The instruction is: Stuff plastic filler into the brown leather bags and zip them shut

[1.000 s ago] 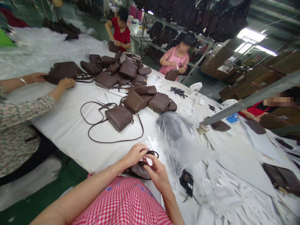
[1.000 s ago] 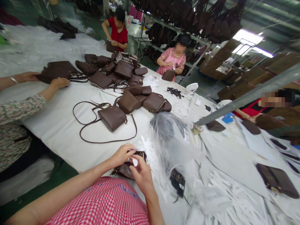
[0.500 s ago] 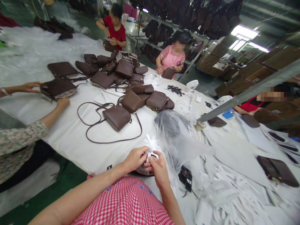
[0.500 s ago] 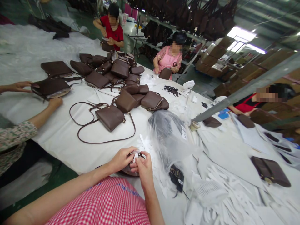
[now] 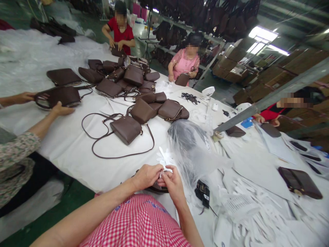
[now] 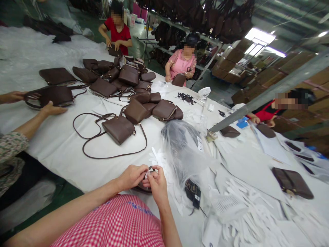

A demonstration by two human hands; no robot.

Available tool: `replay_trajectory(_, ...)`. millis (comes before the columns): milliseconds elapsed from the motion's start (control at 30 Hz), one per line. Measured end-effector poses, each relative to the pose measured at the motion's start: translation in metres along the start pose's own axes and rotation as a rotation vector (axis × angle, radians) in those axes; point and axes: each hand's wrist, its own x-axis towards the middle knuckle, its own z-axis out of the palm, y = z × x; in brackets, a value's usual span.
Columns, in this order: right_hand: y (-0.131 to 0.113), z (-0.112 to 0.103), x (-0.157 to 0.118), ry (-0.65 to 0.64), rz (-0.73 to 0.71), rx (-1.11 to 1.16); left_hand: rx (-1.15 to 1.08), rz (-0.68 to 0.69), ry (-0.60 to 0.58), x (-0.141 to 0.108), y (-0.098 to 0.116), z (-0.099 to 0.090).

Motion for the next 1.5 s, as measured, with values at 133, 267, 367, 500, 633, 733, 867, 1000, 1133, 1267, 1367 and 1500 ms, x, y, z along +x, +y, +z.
replay_trajectory(133,-0.003,0.001,-0.001,-0.032,0.038,0.045,0.01,0.036,-0.002,-0.001,0.0,-0.003)
replay_trajectory(267,-0.005,0.002,-0.001,-0.032,0.065,0.076,-0.015,0.036,-0.032,-0.002,0.001,-0.005)
replay_trajectory(367,-0.006,0.001,0.0,-0.05,0.02,0.03,-0.152,-0.089,0.065,-0.003,0.001,-0.003)
replay_trajectory(500,-0.005,0.001,0.0,-0.059,-0.028,0.101,-0.238,-0.127,0.13,-0.003,0.002,0.001)
replay_trajectory(633,-0.003,0.001,-0.001,-0.042,-0.004,0.102,-0.149,-0.043,0.126,-0.004,0.001,-0.002)
replay_trajectory(733,-0.003,0.001,-0.002,-0.049,0.041,0.119,-0.048,0.057,0.085,-0.005,0.0,-0.005)
replay_trajectory(867,-0.007,-0.003,0.0,-0.093,0.151,0.101,0.007,0.105,0.034,-0.005,-0.002,-0.007)
replay_trajectory(1000,-0.014,-0.009,0.005,-0.158,0.1,-0.261,0.024,0.045,0.017,-0.004,-0.003,-0.004)
replay_trajectory(1133,-0.027,-0.012,0.008,-0.204,-0.352,-0.991,-0.033,-0.046,-0.016,0.0,-0.002,-0.005)
replay_trajectory(1267,-0.042,-0.015,0.017,-0.106,-0.778,-1.46,-0.174,-0.08,-0.092,0.005,-0.001,-0.016)
replay_trajectory(1367,-0.054,-0.019,0.028,0.076,-0.774,-1.361,-0.322,-0.084,-0.134,0.008,0.0,-0.027)
replay_trajectory(1500,-0.07,-0.014,0.032,0.029,-0.523,-0.866,-0.354,0.021,-0.181,0.011,0.001,-0.035)
